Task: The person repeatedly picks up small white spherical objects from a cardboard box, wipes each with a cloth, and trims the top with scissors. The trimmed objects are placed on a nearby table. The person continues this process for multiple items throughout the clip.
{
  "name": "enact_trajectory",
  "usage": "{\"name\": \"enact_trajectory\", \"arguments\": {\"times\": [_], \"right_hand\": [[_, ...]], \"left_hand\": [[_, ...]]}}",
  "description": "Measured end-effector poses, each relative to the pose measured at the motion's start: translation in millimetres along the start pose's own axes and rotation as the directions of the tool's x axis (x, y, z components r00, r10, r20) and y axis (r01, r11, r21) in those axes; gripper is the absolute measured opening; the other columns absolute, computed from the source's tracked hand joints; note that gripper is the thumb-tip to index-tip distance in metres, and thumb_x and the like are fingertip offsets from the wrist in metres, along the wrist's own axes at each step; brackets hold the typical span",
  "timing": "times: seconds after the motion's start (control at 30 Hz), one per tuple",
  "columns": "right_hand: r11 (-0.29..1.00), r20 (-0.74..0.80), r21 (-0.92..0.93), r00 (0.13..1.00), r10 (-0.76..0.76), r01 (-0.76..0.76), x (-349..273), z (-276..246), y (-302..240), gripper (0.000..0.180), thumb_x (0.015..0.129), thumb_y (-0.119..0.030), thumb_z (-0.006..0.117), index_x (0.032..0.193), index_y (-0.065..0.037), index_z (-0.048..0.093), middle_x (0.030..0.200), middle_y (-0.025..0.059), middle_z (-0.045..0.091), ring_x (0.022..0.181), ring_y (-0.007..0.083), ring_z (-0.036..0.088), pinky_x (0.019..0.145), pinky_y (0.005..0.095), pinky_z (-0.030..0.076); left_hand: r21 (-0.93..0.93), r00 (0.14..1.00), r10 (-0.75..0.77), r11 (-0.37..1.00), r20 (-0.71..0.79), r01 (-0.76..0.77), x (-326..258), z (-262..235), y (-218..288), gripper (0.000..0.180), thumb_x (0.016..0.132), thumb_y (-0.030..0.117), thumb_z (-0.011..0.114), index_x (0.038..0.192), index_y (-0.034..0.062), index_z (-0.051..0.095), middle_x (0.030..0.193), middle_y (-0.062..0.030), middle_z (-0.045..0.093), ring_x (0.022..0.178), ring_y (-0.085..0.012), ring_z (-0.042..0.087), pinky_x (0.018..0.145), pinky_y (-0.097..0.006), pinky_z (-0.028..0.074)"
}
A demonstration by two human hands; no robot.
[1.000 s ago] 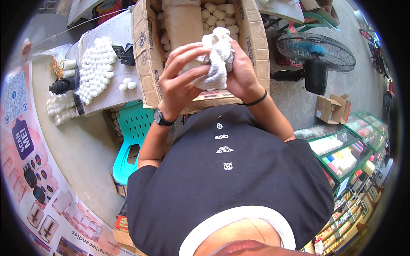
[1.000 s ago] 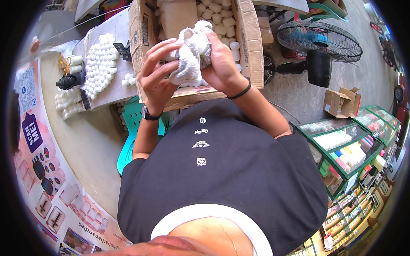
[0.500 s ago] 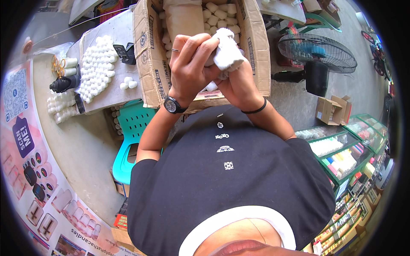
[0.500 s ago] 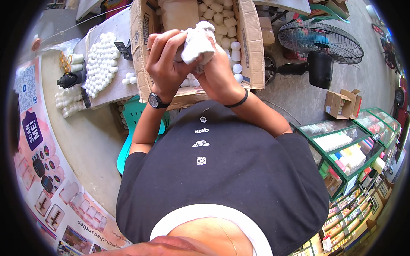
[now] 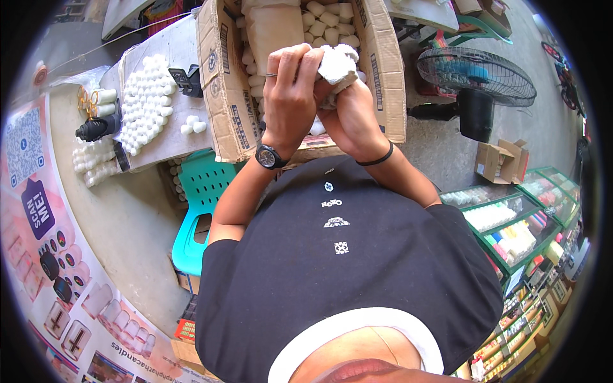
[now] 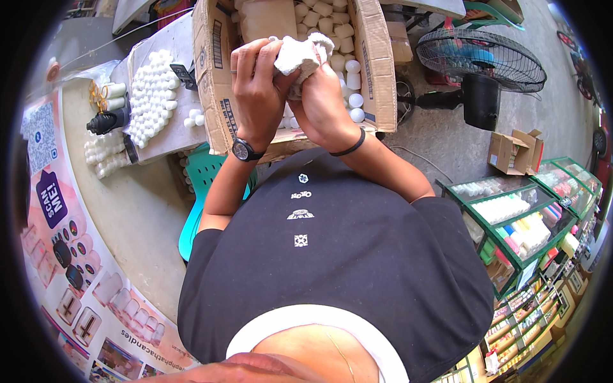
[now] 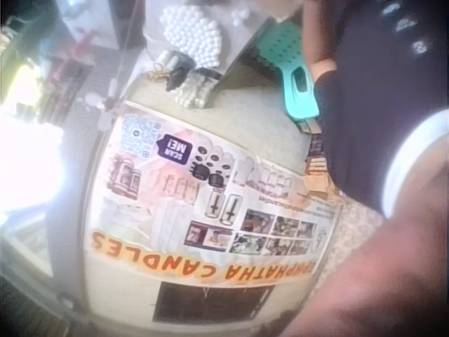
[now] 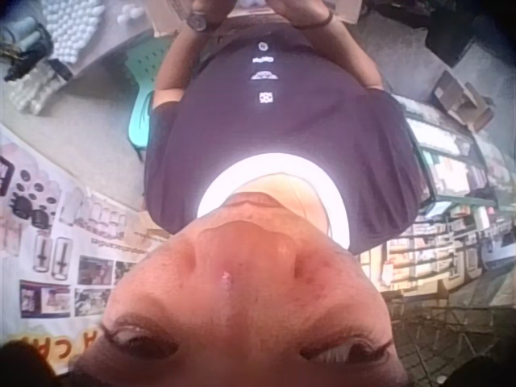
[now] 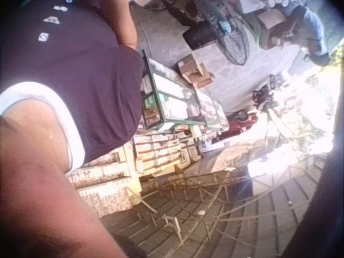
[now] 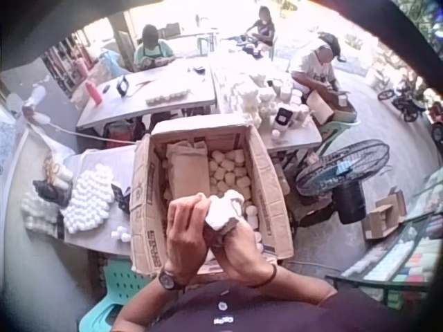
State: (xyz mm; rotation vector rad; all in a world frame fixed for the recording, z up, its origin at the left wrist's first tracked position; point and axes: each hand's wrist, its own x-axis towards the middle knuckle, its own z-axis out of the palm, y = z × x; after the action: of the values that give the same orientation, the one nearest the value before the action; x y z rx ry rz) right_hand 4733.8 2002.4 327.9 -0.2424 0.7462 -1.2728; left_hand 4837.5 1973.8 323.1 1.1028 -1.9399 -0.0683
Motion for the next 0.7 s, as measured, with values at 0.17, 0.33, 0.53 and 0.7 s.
{"name": "enact_trajectory", "arguments": {"times": [0.17, 0.33, 0.53, 0.7], "right_hand": [[0.999, -0.033, 0.005, 0.999, 0.034, -0.034, 2, -3, 1, 0.03, 0.104, -0.03, 0.036, 0.113, -0.009, 0.055, 0.107, 0.0029, 0.06, 0.096, 0.0138, 0.058, 0.082, 0.0321, 0.049], [0.996, 0.055, 0.065, 0.996, 0.063, -0.067, 2, -12, 1, 0.034, 0.104, -0.033, 0.034, 0.111, -0.007, 0.054, 0.104, 0.0039, 0.059, 0.094, 0.0152, 0.058, 0.082, 0.0344, 0.049], [0.99, -0.041, 0.093, 0.993, 0.113, -0.109, 1, -6, -5, 0.041, 0.104, -0.038, 0.03, 0.114, -0.004, 0.051, 0.102, 0.0071, 0.06, 0.094, 0.0172, 0.06, 0.081, 0.0364, 0.051], [0.986, -0.064, 0.022, 0.984, 0.163, -0.162, 6, -5, -21, 0.039, 0.103, -0.038, 0.032, 0.119, -0.007, 0.051, 0.111, 0.0084, 0.061, 0.099, 0.0195, 0.062, 0.082, 0.0373, 0.052]], "left_hand": [[0.074, 0.999, 0.04, 0.996, 0.007, -0.04, -3, 2, -3, 0.036, 0.068, 0.016, 0.073, 0.102, 0.0096, 0.064, 0.1, -0.0052, 0.057, 0.096, -0.0249, 0.054, 0.08, -0.035, 0.049], [0.035, 0.991, 0.128, 0.991, -0.035, -0.127, -3, 0, -13, 0.028, 0.065, 0.016, 0.072, 0.093, 0.0127, 0.067, 0.095, -0.0008, 0.059, 0.091, -0.0212, 0.055, 0.076, -0.033, 0.049], [0.004, 0.932, 0.348, 0.937, -0.102, -0.349, -2, -7, -34, 0.025, 0.058, 0.019, 0.071, 0.083, 0.0178, 0.068, 0.092, 0.0057, 0.058, 0.087, -0.016, 0.054, 0.071, -0.032, 0.047], [0.046, 0.946, 0.32, 0.947, -0.041, -0.318, -2, -18, -48, 0.025, 0.063, 0.021, 0.076, 0.086, 0.0127, 0.067, 0.091, 0.0022, 0.058, 0.083, -0.018, 0.055, 0.07, -0.033, 0.047]]}}
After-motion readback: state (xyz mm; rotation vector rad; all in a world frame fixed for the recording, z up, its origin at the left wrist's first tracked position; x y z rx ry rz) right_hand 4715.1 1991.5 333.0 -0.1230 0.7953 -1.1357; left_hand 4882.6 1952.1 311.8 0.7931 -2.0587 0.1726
